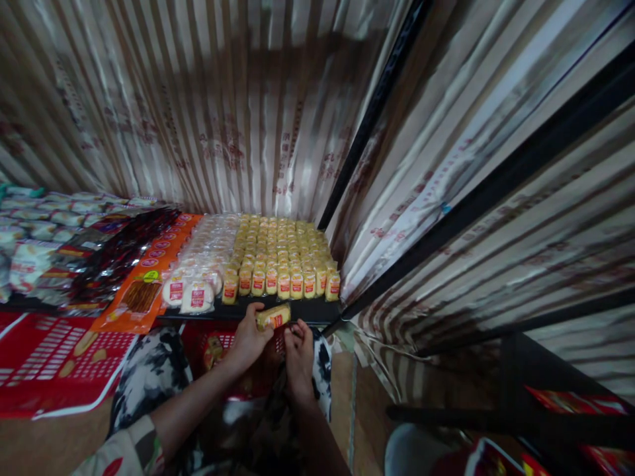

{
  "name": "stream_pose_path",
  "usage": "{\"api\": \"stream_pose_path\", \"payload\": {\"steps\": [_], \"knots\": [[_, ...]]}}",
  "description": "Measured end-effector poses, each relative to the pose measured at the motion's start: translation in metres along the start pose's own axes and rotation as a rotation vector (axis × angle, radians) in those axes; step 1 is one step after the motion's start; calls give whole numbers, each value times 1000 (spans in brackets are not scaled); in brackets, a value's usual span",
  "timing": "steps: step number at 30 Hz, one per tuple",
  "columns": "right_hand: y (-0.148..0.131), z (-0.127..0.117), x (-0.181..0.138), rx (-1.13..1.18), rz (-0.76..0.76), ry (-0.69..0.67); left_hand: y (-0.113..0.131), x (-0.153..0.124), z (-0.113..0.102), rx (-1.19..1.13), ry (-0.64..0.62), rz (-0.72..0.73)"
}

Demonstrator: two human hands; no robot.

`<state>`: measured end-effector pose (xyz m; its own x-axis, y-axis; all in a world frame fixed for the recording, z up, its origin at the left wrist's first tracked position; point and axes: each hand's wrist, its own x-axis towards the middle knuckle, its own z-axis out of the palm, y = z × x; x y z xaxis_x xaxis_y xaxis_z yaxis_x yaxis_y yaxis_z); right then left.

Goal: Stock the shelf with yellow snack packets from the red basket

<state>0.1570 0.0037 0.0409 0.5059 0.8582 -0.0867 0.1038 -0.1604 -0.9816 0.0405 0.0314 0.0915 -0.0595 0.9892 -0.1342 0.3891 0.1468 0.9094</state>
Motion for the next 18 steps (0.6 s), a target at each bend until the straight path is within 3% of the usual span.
{"api": "stream_pose_path", "payload": {"steps": [3,7,12,18], "knots": [[-6,-11,4,-245,-271,97,17,15,6,99,-71,117],[-12,-19,10,-367,-504,98,36,34,21,187,-168,297],[-7,-24,20,-406,-550,134,55,54,44,316,-258,408],[-8,-34,33,-442,-528,162,74,71,77,272,-258,462]]}}
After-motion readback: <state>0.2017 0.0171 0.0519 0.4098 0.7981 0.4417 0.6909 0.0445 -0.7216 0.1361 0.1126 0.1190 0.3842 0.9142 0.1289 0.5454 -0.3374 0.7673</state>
